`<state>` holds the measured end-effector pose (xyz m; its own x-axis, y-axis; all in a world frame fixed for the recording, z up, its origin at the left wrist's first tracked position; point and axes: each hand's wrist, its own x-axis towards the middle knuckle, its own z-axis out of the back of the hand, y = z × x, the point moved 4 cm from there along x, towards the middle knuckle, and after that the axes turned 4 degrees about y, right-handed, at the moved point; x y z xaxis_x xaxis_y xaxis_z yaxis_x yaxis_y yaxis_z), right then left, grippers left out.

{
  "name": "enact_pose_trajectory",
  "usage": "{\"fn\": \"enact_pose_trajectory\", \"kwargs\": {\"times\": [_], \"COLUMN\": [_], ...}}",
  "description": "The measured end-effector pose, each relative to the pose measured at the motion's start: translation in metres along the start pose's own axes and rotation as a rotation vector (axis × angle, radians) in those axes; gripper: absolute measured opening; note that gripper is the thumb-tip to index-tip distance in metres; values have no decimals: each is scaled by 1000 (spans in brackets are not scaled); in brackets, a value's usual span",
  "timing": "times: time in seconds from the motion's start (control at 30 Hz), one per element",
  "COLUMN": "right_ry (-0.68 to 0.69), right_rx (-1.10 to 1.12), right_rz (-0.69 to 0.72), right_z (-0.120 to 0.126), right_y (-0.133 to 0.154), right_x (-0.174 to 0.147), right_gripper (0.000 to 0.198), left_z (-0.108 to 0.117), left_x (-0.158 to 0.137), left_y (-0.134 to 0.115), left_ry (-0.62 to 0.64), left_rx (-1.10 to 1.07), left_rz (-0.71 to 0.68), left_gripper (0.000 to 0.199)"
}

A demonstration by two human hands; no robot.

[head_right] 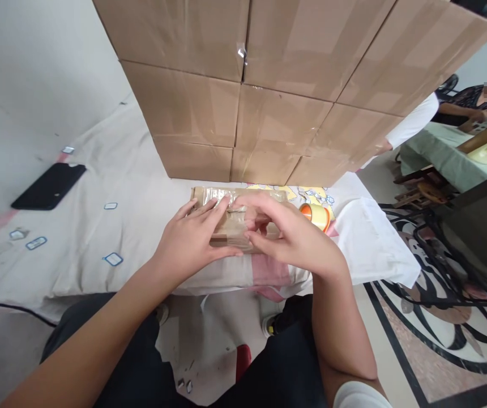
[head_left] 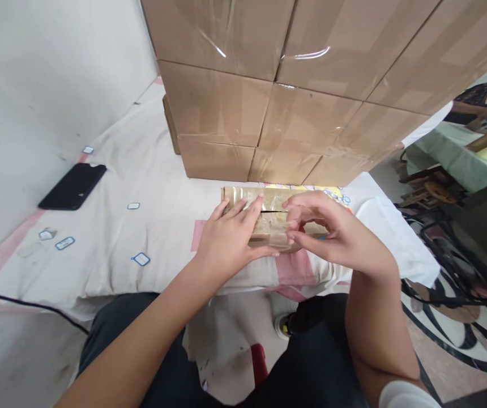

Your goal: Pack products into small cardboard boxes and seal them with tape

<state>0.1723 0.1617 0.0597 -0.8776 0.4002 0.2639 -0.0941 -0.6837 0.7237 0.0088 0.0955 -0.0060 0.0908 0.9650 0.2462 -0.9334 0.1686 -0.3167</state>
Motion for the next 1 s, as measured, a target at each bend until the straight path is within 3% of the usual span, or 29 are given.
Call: {"fn": "enact_pose_trajectory", "kwargs": {"times": [0.27,0.43,0.53,0.67,0.77,0.9,1.0], "right_ry": [-39,-53,-73,-246,-353,-266,-230], "right_rx": [-106,-117,-66,-173,-304,-343,-406], "right_rz": [24,0,-46,-12,13,-215,-341], "right_z": [-5,-7,-4,6,12,11,11], "right_y": [-15,-15,-17,-28,-45,-71,-74], "right_x": [5,5,7,18,30,44,47], "right_gripper": [48,44,38,16,16,18,18], "left_z": [-1,-3,-3,-2,-2,-4,-6], "left_x": [-2,-3,-4,-6,-8,-10,-10], "left_y": [0,0,-2,-6,-8,-9,-9], "left_ry": [16,-46,-93,-127,-145,-168,-197], "left_rx": [-5,39,37,31,49,104,135], "left_rz": [-9,30,17,-7,-12,-26,-40], "left_gripper": [112,80,73,72,74,70,68]}}
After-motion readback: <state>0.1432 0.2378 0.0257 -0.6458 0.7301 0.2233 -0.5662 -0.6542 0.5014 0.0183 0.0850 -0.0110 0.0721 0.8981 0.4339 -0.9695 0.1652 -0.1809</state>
